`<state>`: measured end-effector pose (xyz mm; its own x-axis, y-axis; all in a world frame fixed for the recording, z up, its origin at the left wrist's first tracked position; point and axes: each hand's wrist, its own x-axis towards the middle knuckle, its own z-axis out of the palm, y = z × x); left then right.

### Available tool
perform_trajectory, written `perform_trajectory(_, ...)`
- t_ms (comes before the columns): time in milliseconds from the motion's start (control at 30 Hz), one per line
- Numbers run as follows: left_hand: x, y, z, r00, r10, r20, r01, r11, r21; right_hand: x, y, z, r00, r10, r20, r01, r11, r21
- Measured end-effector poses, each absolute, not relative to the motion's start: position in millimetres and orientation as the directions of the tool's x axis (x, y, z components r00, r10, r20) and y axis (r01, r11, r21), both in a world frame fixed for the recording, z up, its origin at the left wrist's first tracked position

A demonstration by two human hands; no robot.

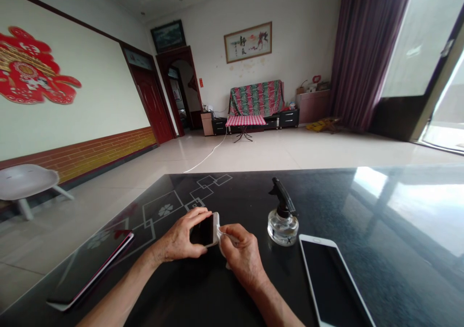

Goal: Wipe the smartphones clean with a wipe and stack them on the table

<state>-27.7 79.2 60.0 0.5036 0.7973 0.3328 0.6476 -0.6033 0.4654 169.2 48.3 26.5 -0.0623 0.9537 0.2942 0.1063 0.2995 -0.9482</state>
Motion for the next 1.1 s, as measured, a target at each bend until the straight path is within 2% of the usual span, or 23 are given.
perform_trajectory(200, -23.5, 76.1, 62.9, 0.563, 0.763, 0.317, 0.58, -0.638, 0.507, 171.7, 52.7, 26.0, 0.01, 0.923, 0.386, 0.137, 0.381, -0.914)
perform_trajectory(367, -28.8, 78.3, 62.8, 0.513, 0.802, 0.306, 0.629, -0.594, 0.502, 169.8, 45.9, 29.3, -0.023, 0.898, 0.44, 0.131, 0.439, -0.889)
perform_trajectory(633, -24.9, 75.3, 64.6, 0.542, 0.79, 0.287, 0.602, -0.603, 0.523, 171.8, 48.5, 28.1, -0.015, 0.916, 0.402, 0.12, 0.401, -0.908)
perform_trajectory(833, -29.3, 76.7, 63.0, 0.521, 0.804, 0.286, 0.621, -0.587, 0.519, 169.8, 44.2, 28.2, -0.048, 0.892, 0.45, 0.129, 0.452, -0.882)
perform_trajectory(1100, -26.5, 75.4, 62.1, 0.545, 0.796, 0.265, 0.583, -0.586, 0.562, 171.7, 48.4, 23.5, -0.006, 0.925, 0.38, 0.085, 0.379, -0.921)
